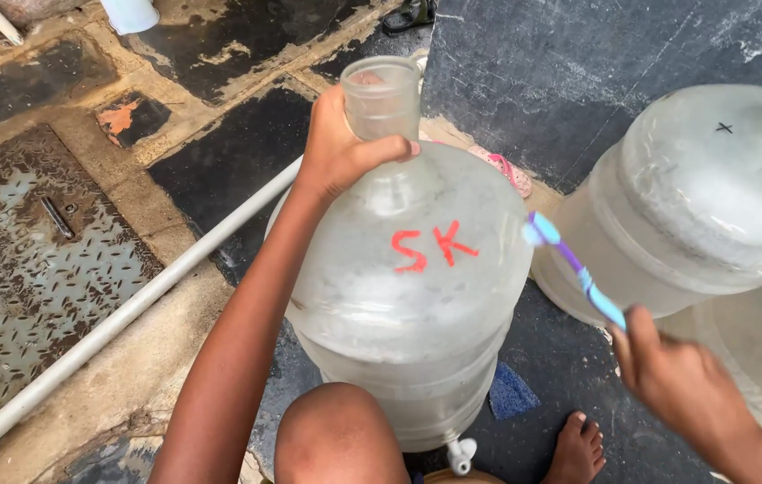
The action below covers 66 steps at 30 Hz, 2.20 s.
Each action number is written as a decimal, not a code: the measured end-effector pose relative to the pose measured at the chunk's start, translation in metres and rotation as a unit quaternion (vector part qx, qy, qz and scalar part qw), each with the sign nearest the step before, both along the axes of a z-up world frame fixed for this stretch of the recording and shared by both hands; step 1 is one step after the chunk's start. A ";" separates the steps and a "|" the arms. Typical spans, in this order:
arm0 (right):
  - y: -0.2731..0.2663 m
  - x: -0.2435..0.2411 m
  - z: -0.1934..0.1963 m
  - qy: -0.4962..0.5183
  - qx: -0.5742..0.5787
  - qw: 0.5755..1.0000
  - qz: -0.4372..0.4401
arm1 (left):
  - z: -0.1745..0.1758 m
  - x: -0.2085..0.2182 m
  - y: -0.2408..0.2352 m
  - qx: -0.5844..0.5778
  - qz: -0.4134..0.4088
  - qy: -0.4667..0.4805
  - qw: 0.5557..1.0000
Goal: Cleaning the neck and exterior of large water carboys using a toothbrush.
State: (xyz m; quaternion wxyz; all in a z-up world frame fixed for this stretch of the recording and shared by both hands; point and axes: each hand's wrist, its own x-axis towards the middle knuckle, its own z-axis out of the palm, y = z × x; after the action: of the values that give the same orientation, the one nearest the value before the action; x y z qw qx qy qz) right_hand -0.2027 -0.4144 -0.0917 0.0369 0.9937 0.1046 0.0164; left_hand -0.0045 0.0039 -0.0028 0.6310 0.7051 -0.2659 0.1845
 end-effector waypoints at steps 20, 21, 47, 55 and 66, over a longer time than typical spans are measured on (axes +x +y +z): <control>0.044 -0.043 -0.084 0.118 0.264 0.947 -0.138 | 0.010 -0.007 0.028 -0.053 -0.001 0.056 0.997; 0.053 -0.033 -0.078 0.118 0.265 0.947 -0.136 | 0.008 -0.003 0.028 -0.052 0.000 0.056 0.997; 0.073 -0.004 -0.035 -0.037 0.306 0.951 0.016 | 0.030 -0.017 -0.011 -0.005 0.224 0.093 0.970; 0.094 0.012 0.073 -0.001 0.353 0.936 0.000 | 0.037 -0.006 -0.052 -0.017 0.238 0.123 0.963; 0.086 0.056 0.085 -0.001 0.104 0.993 0.055 | 0.029 0.003 -0.052 -0.004 0.295 0.067 0.953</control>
State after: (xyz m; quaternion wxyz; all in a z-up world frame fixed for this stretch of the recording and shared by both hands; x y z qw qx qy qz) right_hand -0.1463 -0.3287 -0.0069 -0.0673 0.9849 0.1563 0.0304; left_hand -0.0013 -0.0482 0.0258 0.5672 0.7606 -0.0023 0.3157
